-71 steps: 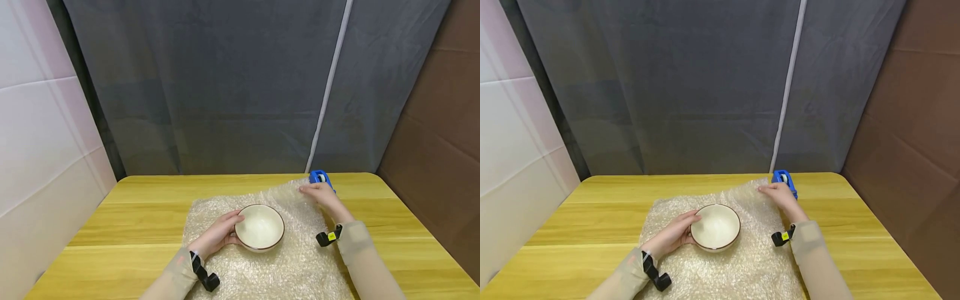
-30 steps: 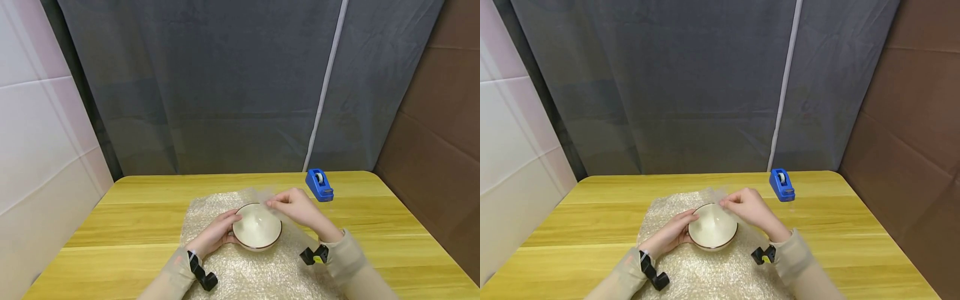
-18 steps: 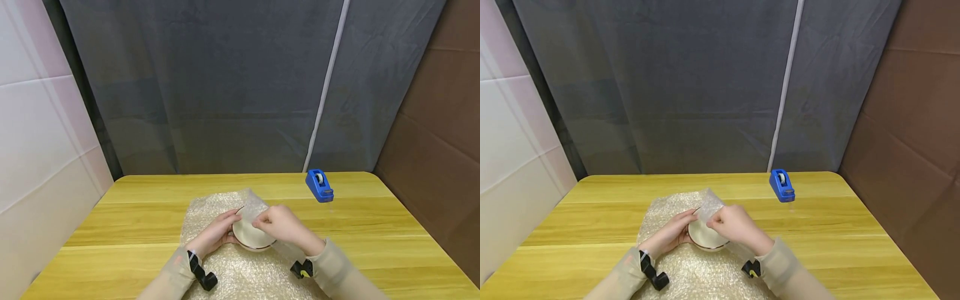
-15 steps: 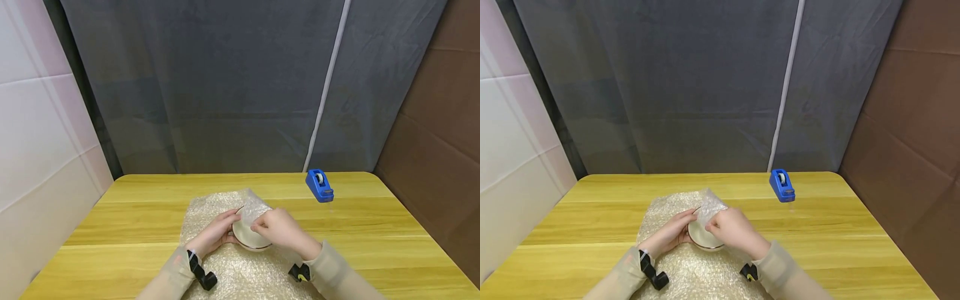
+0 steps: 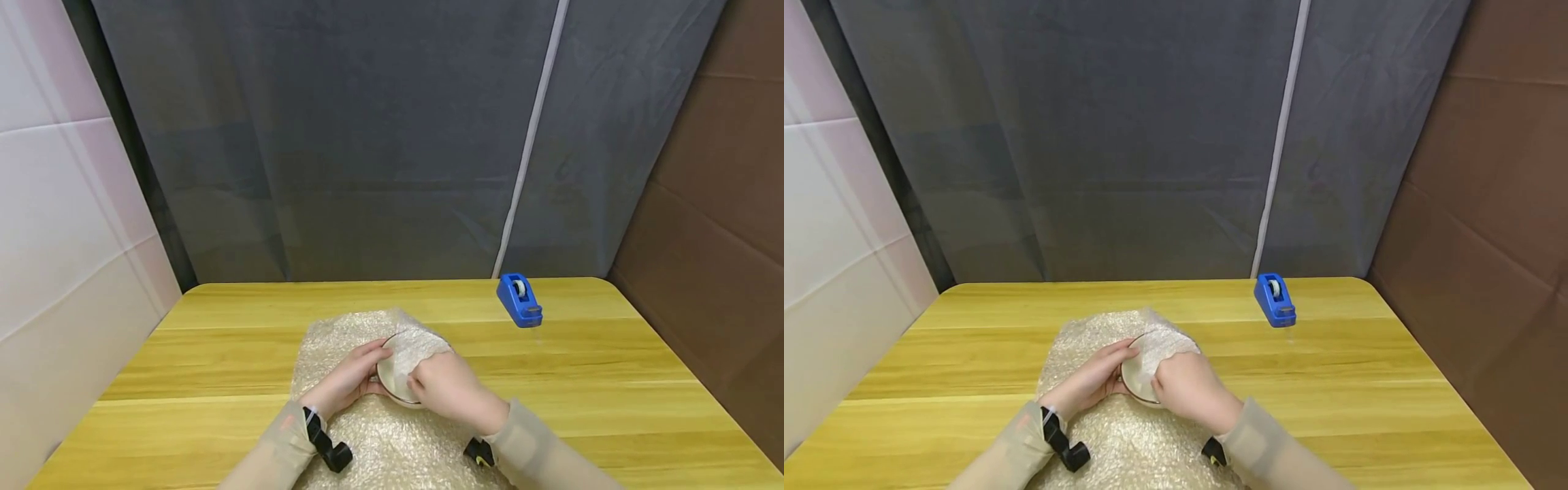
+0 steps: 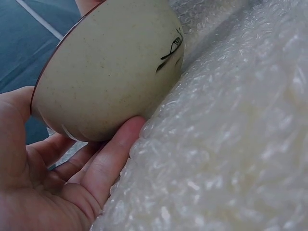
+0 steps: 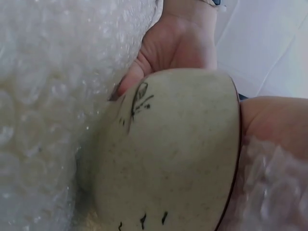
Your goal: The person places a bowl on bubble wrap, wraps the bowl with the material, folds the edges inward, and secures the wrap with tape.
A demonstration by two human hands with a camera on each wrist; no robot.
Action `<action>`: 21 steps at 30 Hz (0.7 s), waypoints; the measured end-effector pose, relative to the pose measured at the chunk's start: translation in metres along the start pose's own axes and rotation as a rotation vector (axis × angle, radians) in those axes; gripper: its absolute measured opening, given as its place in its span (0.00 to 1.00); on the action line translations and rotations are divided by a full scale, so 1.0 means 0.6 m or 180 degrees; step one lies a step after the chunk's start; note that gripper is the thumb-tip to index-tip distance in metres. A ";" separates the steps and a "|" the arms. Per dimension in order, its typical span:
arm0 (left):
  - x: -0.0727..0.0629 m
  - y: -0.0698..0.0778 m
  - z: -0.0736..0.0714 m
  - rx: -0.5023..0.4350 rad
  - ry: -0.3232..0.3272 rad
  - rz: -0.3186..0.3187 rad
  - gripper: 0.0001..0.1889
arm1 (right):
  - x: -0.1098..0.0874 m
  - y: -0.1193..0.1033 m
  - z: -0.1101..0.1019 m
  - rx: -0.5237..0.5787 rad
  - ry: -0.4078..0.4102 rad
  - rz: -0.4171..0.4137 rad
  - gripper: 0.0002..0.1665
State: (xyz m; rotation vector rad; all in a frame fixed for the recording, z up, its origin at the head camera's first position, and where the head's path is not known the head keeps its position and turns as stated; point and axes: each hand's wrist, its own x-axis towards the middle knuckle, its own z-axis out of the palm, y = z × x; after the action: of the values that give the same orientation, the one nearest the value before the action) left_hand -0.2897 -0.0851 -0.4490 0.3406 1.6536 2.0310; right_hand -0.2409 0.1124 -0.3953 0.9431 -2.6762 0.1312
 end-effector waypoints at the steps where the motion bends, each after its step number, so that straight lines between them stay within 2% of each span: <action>1: 0.000 0.000 0.000 0.0006 0.0005 -0.0001 0.34 | 0.000 0.001 0.000 0.0034 -0.0037 0.0032 0.26; 6: 0.001 0.000 0.000 0.0040 0.0000 0.0009 0.34 | 0.001 0.004 -0.003 0.0173 -0.0268 0.0162 0.26; 13: -0.002 0.006 -0.001 0.0139 -0.0002 0.0111 0.33 | 0.007 0.006 -0.006 0.0268 -0.0438 0.0047 0.28; 18: -0.003 0.007 0.006 0.0505 0.0303 0.0226 0.29 | 0.005 0.007 -0.002 0.0296 -0.0463 -0.0002 0.28; 21: -0.003 0.017 0.017 0.1059 0.0618 0.0562 0.25 | 0.000 0.006 -0.001 0.0240 -0.0482 0.0018 0.29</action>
State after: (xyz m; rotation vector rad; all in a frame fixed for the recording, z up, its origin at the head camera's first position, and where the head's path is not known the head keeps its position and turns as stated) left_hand -0.2853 -0.0790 -0.4365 0.4275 2.1578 1.9594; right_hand -0.2429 0.1153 -0.3947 1.0058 -2.8305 0.1696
